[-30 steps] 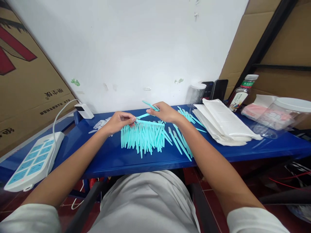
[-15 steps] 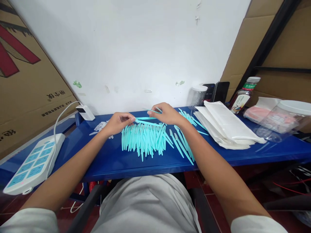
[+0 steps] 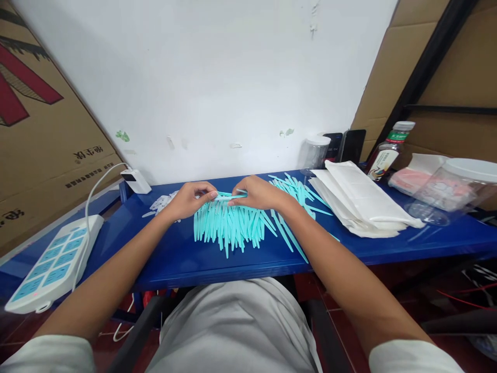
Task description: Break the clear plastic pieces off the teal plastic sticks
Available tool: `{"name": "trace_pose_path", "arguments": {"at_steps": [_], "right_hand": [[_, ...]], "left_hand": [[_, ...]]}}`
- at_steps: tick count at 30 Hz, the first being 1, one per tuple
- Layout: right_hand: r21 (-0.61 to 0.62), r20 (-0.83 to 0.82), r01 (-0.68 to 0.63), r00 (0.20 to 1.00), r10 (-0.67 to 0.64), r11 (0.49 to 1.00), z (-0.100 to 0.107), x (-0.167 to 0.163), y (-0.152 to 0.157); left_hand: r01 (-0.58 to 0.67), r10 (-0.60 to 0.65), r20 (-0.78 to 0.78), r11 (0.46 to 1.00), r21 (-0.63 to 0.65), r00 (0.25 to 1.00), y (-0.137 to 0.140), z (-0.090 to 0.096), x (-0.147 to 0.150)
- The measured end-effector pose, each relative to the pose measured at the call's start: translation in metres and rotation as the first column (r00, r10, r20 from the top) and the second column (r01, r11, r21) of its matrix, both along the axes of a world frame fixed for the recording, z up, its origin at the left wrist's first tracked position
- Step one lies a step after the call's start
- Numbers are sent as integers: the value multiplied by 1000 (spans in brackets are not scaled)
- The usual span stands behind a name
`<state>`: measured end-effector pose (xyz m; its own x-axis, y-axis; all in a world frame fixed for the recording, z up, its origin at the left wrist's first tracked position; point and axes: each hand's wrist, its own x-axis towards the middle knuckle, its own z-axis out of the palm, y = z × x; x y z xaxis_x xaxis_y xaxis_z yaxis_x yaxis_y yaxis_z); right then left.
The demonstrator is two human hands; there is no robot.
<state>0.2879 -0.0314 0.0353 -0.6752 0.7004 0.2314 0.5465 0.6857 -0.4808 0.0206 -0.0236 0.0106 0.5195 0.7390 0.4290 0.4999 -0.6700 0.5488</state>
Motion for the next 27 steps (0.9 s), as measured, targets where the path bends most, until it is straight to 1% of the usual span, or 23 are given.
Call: {"name": "trace_pose_path", "arguments": {"at_steps": [4,9,12,16,18,20,23,25,27], "right_hand": [[43,13,-44,999,43,998,-3,-5,-2],[76,39,-73,997,71,994,-7,-6,0],[71,39,-77,996,74,995,-6,-5,1],[26,44,-61,997,60,998,-1,-1,0],[6,63,-36,997,35,999,1,4,1],[1,63,9,998,-10,1000,3,9,4],[-30,44,82,996,-80,996,3,16,8],[-82,58,120,992,-115,989,2,18,11],[-97,91,153,985,-144,983,1,17,12]], "left_hand": [[29,-26,-51,998,63,998,-5,2,5],[59,-52,-74,994,90,996,-6,1,6],[71,-62,-94,993,98,994,-6,1,7],[80,-71,-101,993,85,992,-5,6,4],[38,-29,-93,995,97,995,-2,10,-3],[-52,61,-59,989,137,996,2,16,-15],[-209,216,-7,952,222,976,9,21,-32],[-273,294,-36,920,283,955,12,22,-39],[-292,338,-93,900,324,937,14,20,-40]]}}
